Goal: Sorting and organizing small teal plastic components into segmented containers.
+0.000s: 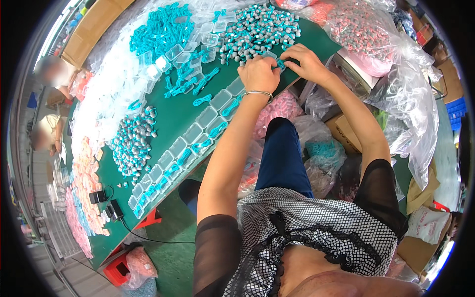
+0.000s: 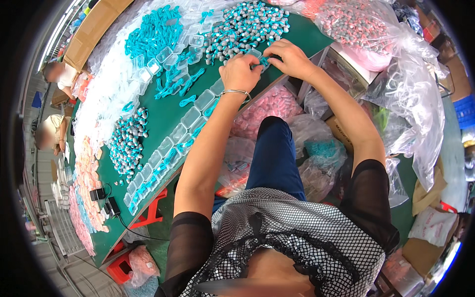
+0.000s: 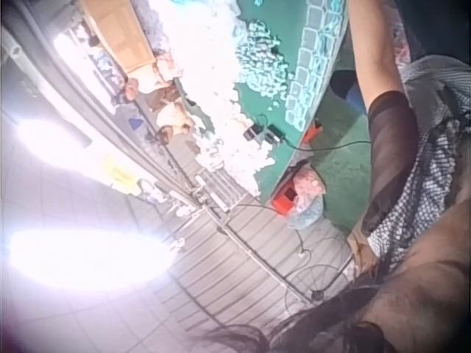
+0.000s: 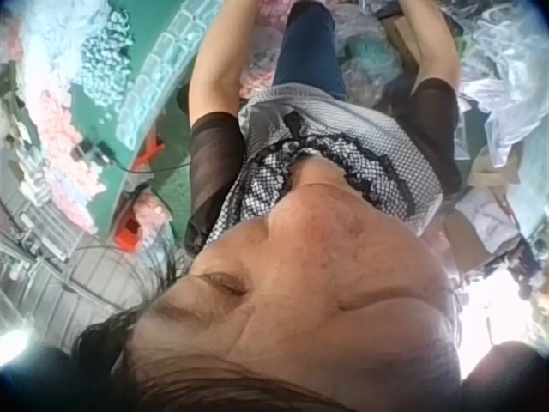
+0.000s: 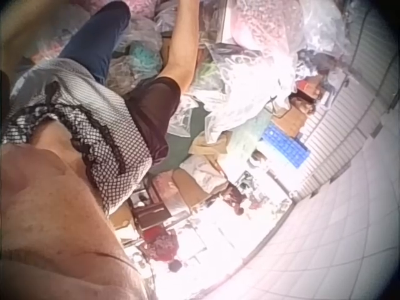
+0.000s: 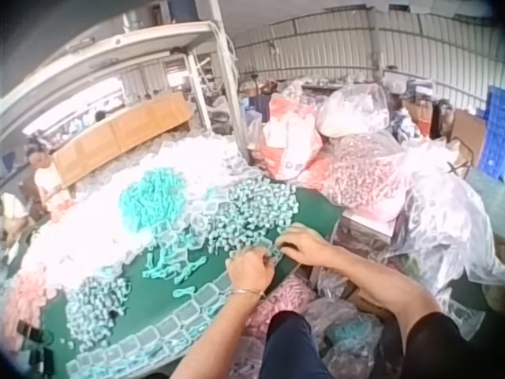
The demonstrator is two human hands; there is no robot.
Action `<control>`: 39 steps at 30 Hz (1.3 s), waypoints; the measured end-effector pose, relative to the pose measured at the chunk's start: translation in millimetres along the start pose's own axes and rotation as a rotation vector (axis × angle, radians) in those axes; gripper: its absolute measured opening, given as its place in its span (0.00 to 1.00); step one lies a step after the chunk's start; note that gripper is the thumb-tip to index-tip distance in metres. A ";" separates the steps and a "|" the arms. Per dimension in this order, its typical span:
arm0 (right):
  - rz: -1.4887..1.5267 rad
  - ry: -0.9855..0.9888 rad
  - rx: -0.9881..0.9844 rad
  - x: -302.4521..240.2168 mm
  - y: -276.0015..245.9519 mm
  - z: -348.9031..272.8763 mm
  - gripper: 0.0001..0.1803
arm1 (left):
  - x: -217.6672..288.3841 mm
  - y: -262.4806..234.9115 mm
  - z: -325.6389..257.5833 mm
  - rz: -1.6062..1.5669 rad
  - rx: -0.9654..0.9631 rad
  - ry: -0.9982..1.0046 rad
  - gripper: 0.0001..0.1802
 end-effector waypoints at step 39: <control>-0.322 0.127 0.055 27.7 13.5 8.3 0.12 | -91.5 -35.5 19.7 -0.095 -0.027 -0.139 0.08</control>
Point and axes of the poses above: each hand's wrist, its own z-axis towards the middle knuckle, its own y-axis out of the palm, x = y × z, the point moved 4 cm from there along z, towards the middle knuckle, and after that the axes turned 14 degrees about x, right-handed, at the moved point
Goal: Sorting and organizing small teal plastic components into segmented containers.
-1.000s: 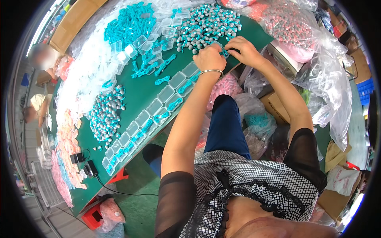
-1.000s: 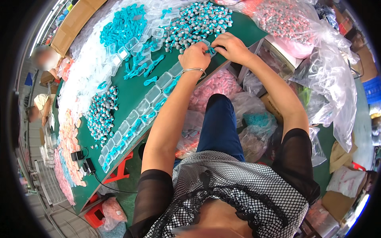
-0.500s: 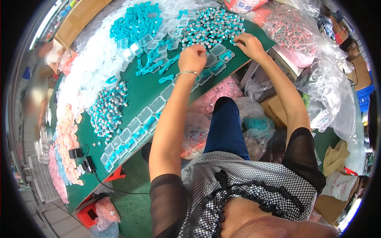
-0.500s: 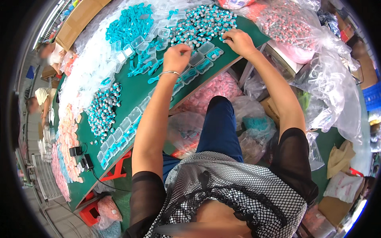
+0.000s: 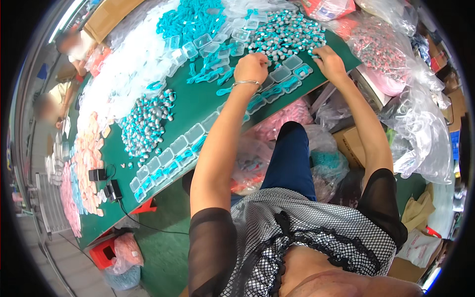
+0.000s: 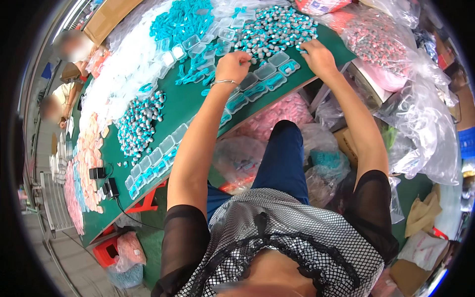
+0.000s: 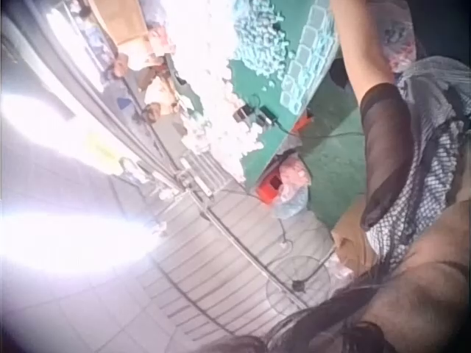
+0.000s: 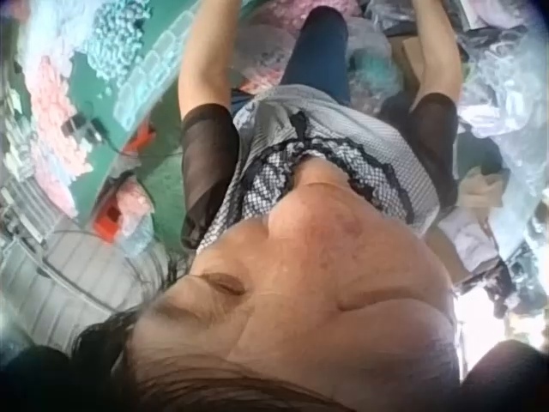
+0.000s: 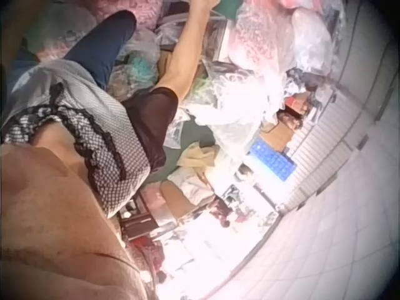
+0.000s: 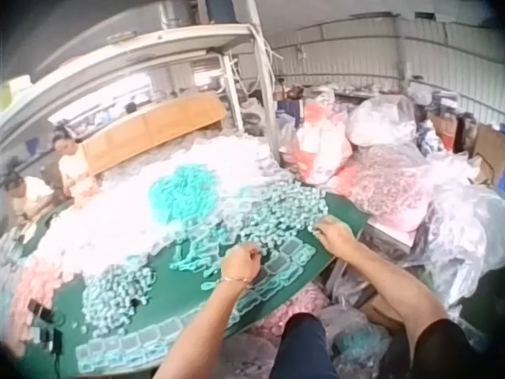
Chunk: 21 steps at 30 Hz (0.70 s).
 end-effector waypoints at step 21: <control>0.238 -0.016 0.029 8.3 -11.6 -7.1 0.15 | -32.2 -132.6 -64.6 -0.200 -0.070 -0.099 0.09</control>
Point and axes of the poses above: each hand's wrist, its own z-axis towards the middle knuckle, its own y-axis out of the palm, x = y × z, the point moved 4 cm from there along z, towards the middle knuckle, and after that the axes turned 14 degrees about x, right-handed, at the moved point
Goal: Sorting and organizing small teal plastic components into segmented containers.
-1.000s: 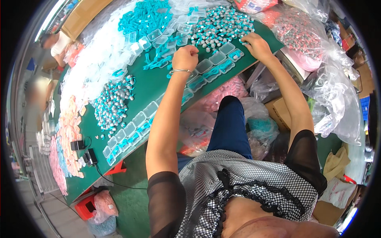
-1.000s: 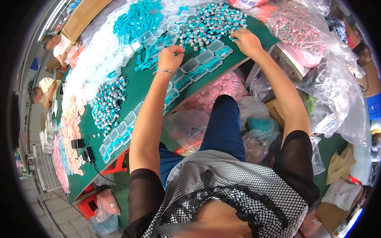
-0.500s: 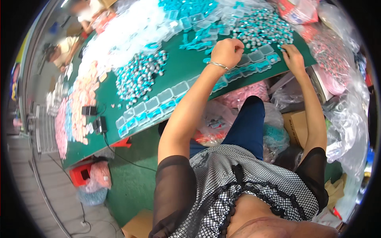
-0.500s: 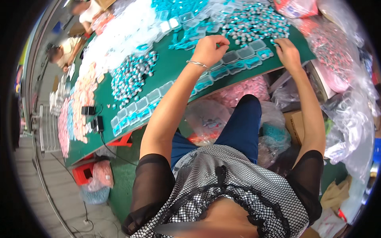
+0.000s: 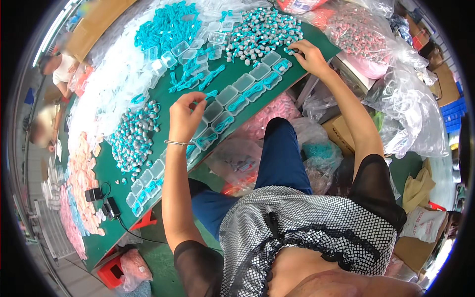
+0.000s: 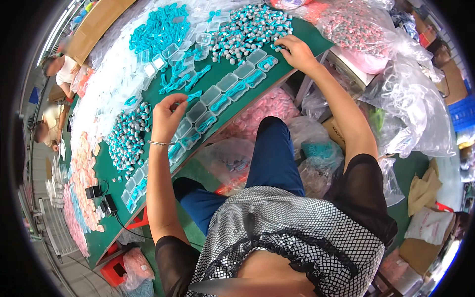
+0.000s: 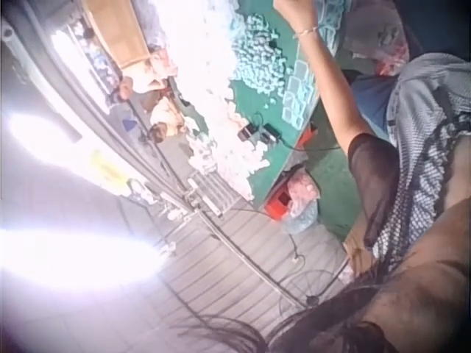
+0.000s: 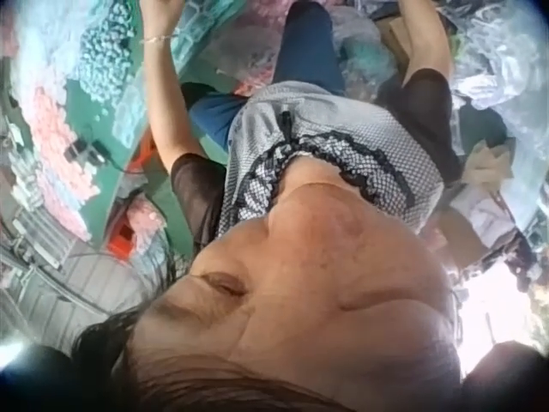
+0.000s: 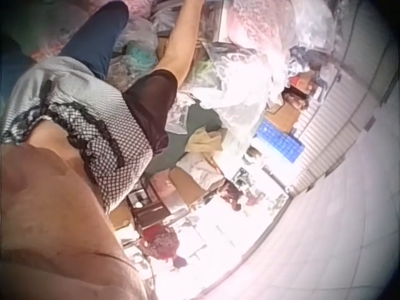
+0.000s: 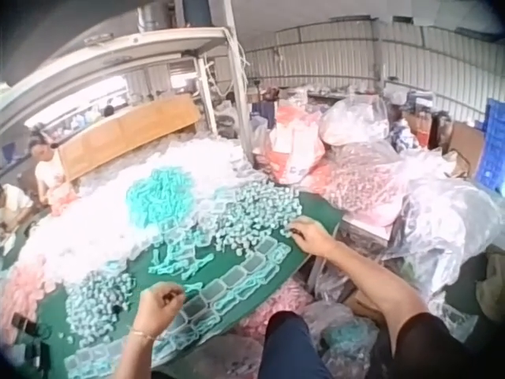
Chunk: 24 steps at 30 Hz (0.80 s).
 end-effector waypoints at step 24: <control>-0.238 0.007 -0.067 15.6 16.4 2.9 0.09 | -81.0 -140.7 -76.1 0.374 0.365 -0.175 0.08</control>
Point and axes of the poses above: each hand's wrist, its own z-axis towards the middle knuckle, its own y-axis out of the palm, x = y × z, the point moved 4 cm from there along z, towards the middle knuckle, and after that the axes turned 14 degrees about x, right-handed, at the moved point
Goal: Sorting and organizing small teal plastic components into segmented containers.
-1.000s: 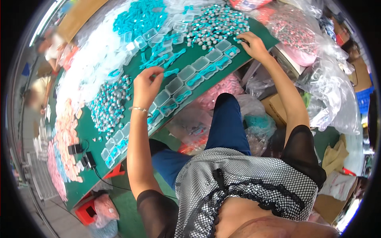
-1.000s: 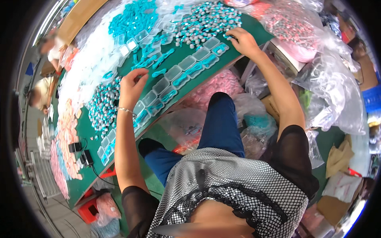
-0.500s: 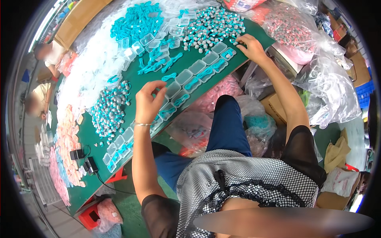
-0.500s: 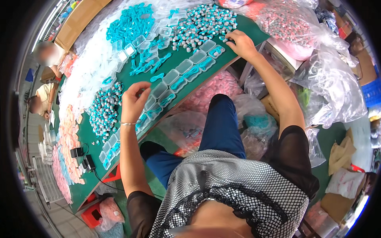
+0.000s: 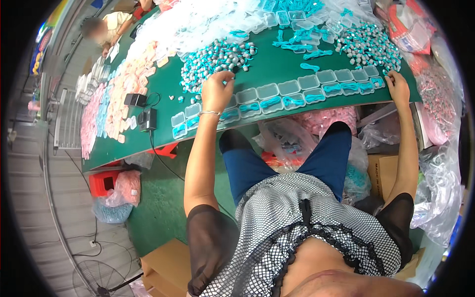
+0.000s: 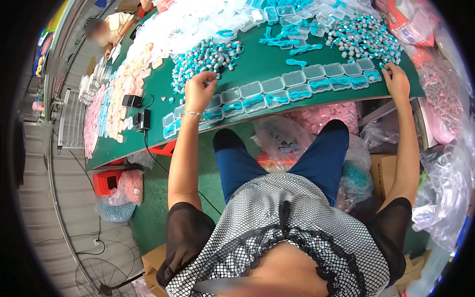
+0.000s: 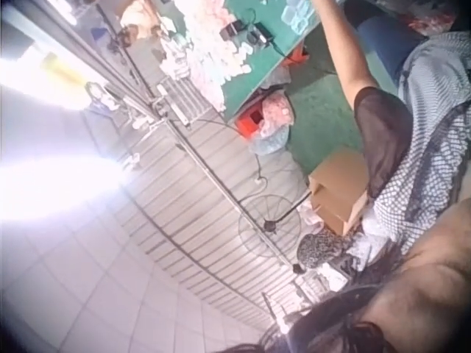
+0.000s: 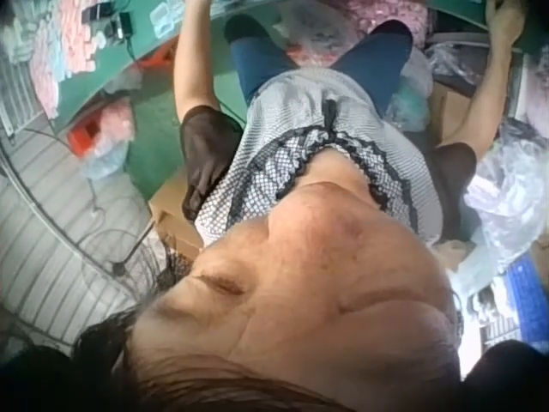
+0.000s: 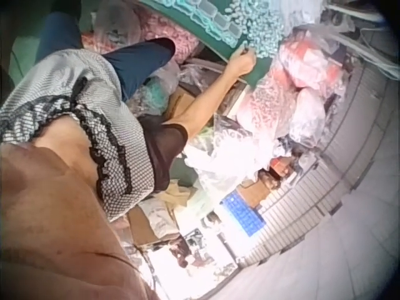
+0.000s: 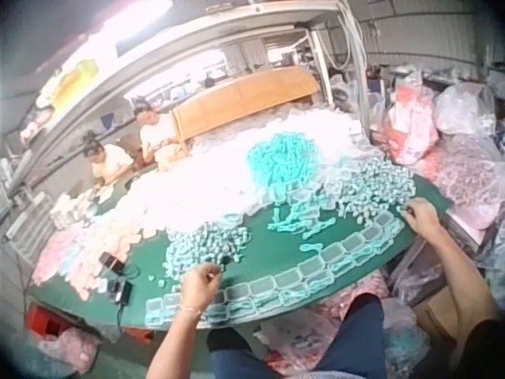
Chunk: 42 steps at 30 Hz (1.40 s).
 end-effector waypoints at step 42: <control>0.549 -0.056 -0.079 -87.0 -38.6 -16.2 0.07 | 239.1 202.7 -49.5 -0.478 -0.116 0.382 0.05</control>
Point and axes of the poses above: each hand's wrist, its own z-axis towards the middle knuckle, its own y-axis out of the palm, x = y × z, the point moved 4 cm from there along z, towards the middle knuckle, and after that the axes turned 14 degrees about x, right-handed, at the moved point
